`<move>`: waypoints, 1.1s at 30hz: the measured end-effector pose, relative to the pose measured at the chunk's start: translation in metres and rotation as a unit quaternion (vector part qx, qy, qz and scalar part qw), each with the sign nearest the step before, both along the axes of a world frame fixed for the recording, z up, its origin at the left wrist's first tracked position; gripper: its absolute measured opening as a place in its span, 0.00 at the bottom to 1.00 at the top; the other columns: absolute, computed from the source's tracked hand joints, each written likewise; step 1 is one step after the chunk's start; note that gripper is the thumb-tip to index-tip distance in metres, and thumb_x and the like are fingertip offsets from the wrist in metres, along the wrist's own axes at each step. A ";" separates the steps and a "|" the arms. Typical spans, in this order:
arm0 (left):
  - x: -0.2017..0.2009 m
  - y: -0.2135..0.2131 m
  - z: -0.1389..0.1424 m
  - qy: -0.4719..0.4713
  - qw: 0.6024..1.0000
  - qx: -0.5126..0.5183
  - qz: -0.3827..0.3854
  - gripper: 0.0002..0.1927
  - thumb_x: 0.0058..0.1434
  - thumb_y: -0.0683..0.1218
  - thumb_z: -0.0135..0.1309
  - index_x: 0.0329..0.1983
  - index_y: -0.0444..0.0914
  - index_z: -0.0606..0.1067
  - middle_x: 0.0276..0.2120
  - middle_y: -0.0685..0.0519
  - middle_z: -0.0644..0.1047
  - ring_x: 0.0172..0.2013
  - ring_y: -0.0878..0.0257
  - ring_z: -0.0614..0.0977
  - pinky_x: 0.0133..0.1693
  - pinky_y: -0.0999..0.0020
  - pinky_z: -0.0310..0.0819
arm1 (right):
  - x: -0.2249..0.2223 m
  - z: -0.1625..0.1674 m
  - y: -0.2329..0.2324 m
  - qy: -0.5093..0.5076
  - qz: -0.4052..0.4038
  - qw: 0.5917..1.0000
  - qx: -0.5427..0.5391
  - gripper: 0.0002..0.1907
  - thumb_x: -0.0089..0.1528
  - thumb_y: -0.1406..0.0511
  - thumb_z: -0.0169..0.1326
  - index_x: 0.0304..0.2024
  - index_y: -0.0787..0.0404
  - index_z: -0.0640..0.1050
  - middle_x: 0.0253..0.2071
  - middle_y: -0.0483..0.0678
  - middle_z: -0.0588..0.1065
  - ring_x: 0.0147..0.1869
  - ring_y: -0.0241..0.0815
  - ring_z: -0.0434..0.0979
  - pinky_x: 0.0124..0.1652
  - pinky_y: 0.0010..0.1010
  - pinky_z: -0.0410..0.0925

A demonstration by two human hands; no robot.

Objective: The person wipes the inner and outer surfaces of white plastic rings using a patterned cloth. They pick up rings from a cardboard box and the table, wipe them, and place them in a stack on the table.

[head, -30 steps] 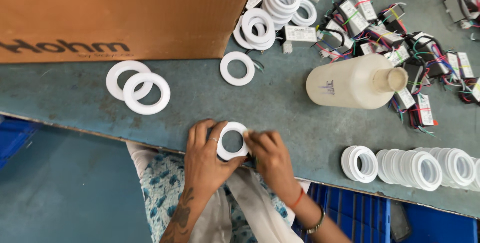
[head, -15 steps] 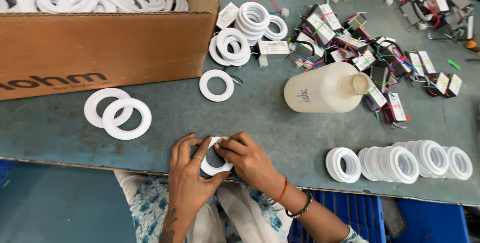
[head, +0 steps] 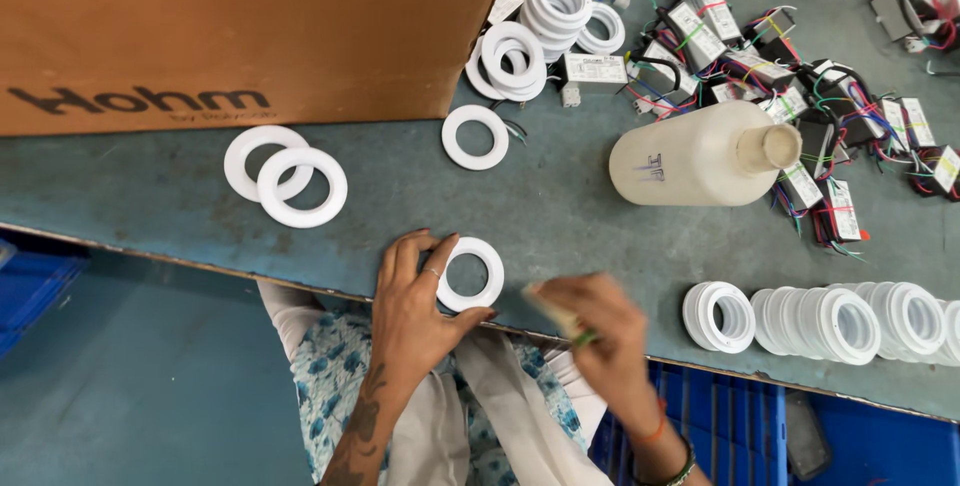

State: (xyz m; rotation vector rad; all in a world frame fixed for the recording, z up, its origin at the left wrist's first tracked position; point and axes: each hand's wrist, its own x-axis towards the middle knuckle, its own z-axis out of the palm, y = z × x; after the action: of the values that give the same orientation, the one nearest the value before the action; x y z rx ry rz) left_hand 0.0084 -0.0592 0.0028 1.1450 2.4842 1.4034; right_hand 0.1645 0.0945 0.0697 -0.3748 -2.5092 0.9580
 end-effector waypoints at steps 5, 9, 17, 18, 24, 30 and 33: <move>0.002 0.001 0.003 -0.004 1.000 -0.011 0.001 0.47 0.33 0.55 0.76 0.58 0.36 0.74 0.53 0.44 0.71 0.59 0.44 0.69 0.59 0.49 0.63 | -0.009 0.007 0.008 0.014 -0.017 0.989 0.144 0.34 0.42 0.82 0.45 0.50 0.62 0.81 0.46 0.51 0.77 0.48 0.50 0.75 0.46 0.35 0.70; 0.003 0.000 0.004 -0.003 1.000 -0.007 0.003 0.46 0.33 0.54 0.76 0.58 0.36 0.73 0.54 0.44 0.71 0.59 0.44 0.69 0.59 0.50 0.63 | -0.023 -0.010 -0.004 -0.010 0.013 0.984 0.177 0.33 0.44 0.81 0.50 0.53 0.63 0.80 0.47 0.50 0.76 0.48 0.51 0.74 0.46 0.38 0.71; 0.003 0.002 0.001 -0.005 1.000 -0.016 0.002 0.47 0.33 0.53 0.75 0.59 0.36 0.73 0.55 0.43 0.70 0.60 0.44 0.69 0.59 0.49 0.63 | -0.020 -0.028 -0.010 -0.034 0.053 0.982 0.178 0.32 0.42 0.80 0.53 0.51 0.64 0.80 0.48 0.51 0.76 0.50 0.52 0.72 0.47 0.40 0.71; 0.003 0.002 0.000 -0.005 1.000 -0.015 0.002 0.47 0.33 0.53 0.75 0.59 0.36 0.72 0.55 0.43 0.70 0.60 0.45 0.69 0.59 0.49 0.63 | -0.019 -0.029 -0.010 -0.042 0.054 0.982 0.176 0.32 0.42 0.80 0.53 0.50 0.64 0.81 0.47 0.50 0.76 0.50 0.52 0.72 0.47 0.39 0.70; 0.004 0.005 0.001 0.031 0.999 0.014 0.014 0.46 0.39 0.53 0.74 0.60 0.33 0.70 0.53 0.41 0.71 0.58 0.42 0.70 0.58 0.47 0.64 | -0.012 -0.023 0.013 0.025 0.035 0.991 0.130 0.31 0.41 0.81 0.49 0.47 0.62 0.82 0.46 0.49 0.78 0.49 0.50 0.75 0.46 0.37 0.70; -0.007 0.025 0.011 0.087 0.989 0.102 0.055 0.43 0.44 0.49 0.73 0.62 0.35 0.67 0.55 0.42 0.73 0.58 0.41 0.73 0.59 0.49 0.69 | -0.008 -0.035 0.023 0.122 -0.042 0.985 0.111 0.27 0.47 0.81 0.49 0.48 0.63 0.82 0.46 0.51 0.78 0.50 0.49 0.77 0.49 0.35 0.70; -0.026 0.052 0.018 0.127 0.979 0.141 0.070 0.41 0.47 0.47 0.73 0.62 0.36 0.66 0.57 0.44 0.73 0.60 0.41 0.73 0.60 0.49 0.70 | -0.005 -0.040 0.028 0.130 -0.056 0.984 0.107 0.29 0.45 0.80 0.47 0.48 0.64 0.82 0.46 0.51 0.78 0.50 0.50 0.77 0.49 0.35 0.70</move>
State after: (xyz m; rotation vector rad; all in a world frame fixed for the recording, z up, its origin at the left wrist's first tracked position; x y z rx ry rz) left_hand -0.0180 -0.0069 0.0210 1.2931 2.6442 1.8003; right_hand 0.1594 0.1220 0.0293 -0.2981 -2.2964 0.6405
